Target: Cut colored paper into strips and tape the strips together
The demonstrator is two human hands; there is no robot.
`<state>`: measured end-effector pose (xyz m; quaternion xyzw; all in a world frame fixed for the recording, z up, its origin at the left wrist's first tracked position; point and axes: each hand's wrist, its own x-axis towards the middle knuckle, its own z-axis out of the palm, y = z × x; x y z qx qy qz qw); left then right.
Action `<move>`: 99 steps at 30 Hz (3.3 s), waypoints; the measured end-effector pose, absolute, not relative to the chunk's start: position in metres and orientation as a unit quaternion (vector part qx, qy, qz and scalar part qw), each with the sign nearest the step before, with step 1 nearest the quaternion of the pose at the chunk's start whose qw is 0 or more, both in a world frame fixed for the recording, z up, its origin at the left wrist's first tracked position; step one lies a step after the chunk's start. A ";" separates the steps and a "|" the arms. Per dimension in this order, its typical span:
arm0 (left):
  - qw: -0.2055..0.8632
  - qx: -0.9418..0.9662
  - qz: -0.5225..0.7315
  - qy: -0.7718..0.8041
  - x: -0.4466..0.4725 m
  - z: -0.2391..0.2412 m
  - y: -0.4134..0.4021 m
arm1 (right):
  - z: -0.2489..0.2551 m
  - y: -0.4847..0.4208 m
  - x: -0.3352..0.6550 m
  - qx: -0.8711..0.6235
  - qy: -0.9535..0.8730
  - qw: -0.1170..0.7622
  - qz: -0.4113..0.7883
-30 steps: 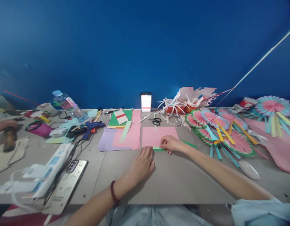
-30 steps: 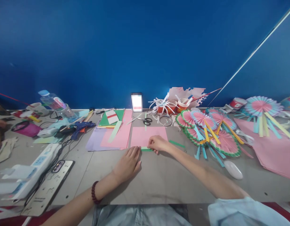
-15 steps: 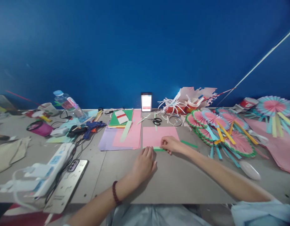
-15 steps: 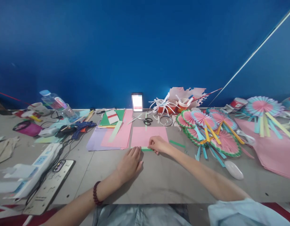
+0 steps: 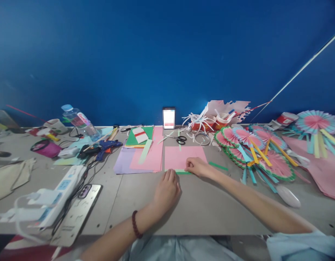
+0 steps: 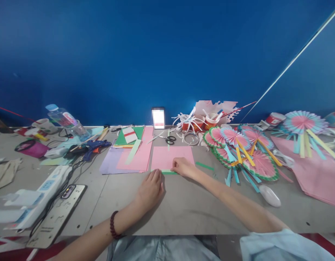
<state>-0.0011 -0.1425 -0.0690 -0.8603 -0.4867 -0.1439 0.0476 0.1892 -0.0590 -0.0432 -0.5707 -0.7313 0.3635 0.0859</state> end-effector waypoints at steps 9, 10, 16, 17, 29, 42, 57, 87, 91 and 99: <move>0.111 -0.861 -0.151 -0.473 -0.004 -0.063 -0.141 | -0.034 -0.062 0.190 -0.588 -0.742 0.061 0.317; 0.108 -0.862 -0.143 -0.474 -0.004 -0.060 -0.141 | -0.034 -0.062 0.189 -0.587 -0.742 0.062 0.316; 0.078 -0.864 -0.126 -0.482 -0.011 -0.048 -0.133 | -0.026 -0.064 0.185 -0.599 -0.736 0.044 0.311; 0.069 -0.870 -0.133 -0.470 -0.011 -0.048 -0.132 | -0.026 -0.064 0.185 -0.599 -0.737 0.042 0.311; -0.010 -0.885 -0.132 -0.447 0.011 -0.061 -0.134 | -0.027 -0.060 0.186 -0.585 -0.746 0.043 0.313; -0.017 -0.895 -0.128 -0.428 0.006 -0.057 -0.136 | -0.022 -0.057 0.186 -0.594 -0.750 -0.012 0.291; -0.018 -0.891 -0.148 -0.428 0.004 -0.061 -0.138 | -0.025 -0.064 0.196 -0.618 -0.751 -0.021 0.230; 0.087 -0.878 -0.218 -0.417 0.001 -0.067 -0.140 | -0.055 -0.147 0.201 -0.542 -0.828 0.134 0.063; 0.089 -0.886 -0.239 -0.387 -0.004 -0.059 -0.141 | -0.058 -0.146 0.203 -0.545 -0.822 0.152 0.071; 0.011 -0.891 -0.238 -0.386 -0.002 -0.062 -0.129 | -0.056 -0.123 0.212 -0.521 -0.805 0.259 0.115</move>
